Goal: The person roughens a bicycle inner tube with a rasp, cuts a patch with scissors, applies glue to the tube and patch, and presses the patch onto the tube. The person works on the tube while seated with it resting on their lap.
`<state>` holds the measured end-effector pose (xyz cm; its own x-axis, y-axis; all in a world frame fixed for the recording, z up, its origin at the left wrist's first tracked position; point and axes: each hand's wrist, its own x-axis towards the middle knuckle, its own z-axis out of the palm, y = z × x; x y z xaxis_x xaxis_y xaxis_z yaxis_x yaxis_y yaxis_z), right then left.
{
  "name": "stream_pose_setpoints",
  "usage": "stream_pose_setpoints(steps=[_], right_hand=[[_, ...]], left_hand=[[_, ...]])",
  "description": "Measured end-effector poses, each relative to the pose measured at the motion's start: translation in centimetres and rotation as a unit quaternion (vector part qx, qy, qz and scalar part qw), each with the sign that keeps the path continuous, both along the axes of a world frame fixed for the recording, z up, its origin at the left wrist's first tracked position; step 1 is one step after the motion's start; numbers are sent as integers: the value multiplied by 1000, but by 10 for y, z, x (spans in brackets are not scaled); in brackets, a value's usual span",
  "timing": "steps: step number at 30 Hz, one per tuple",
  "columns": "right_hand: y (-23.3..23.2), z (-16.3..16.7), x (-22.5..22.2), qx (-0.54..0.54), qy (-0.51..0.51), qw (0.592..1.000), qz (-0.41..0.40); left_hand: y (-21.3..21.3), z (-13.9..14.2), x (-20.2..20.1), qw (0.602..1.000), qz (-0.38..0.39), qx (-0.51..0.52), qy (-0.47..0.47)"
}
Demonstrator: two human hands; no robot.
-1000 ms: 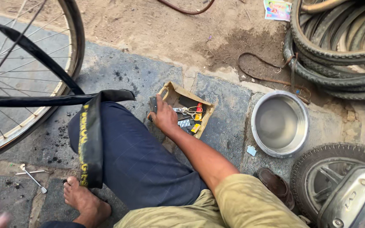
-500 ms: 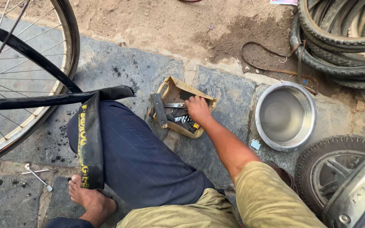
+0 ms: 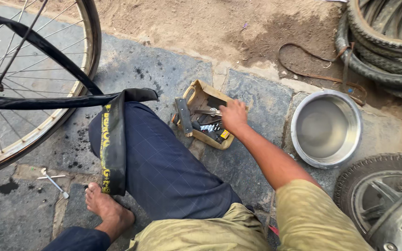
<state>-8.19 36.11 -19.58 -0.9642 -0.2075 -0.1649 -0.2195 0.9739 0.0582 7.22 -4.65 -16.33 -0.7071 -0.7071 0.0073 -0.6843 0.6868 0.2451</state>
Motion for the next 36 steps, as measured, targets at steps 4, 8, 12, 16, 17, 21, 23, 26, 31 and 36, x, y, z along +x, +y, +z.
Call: stream_pose_setpoints(steps=[4, 8, 12, 16, 17, 21, 23, 26, 31, 36], right_hand=[[27, 14, 22, -50, -1, 995, -85], [32, 13, 34, -59, 7, 996, -69], [15, 12, 37, -76, -119, 990, -26], [7, 18, 39, -75, -142, 985, -62], [8, 20, 41, -82, -133, 984, -82], [18, 26, 47, -114, -62, 982, -136], [23, 25, 50, -126, -76, 977, -152], [24, 21, 50, -91, -86, 989, -77], [11, 16, 45, -121, -71, 987, -80], [12, 11, 44, -127, -36, 979, -155]], left_hand=[[-2, -4, -4, 1000, 8, 8, 6], [0, -3, -9, 1000, 13, 13, 9], [4, 0, -11, 1000, 14, 16, 19], [1, -6, -12, 999, 27, 4, 19], [0, -8, -12, 999, 27, 3, 18], [-3, -10, -14, 999, 38, -15, 20], [-1, -7, -16, 999, 34, -3, 23], [4, 0, -16, 999, 9, 14, 34], [1, -5, -13, 999, 44, 26, -9], [-6, -18, -13, 966, 137, 201, 89]])
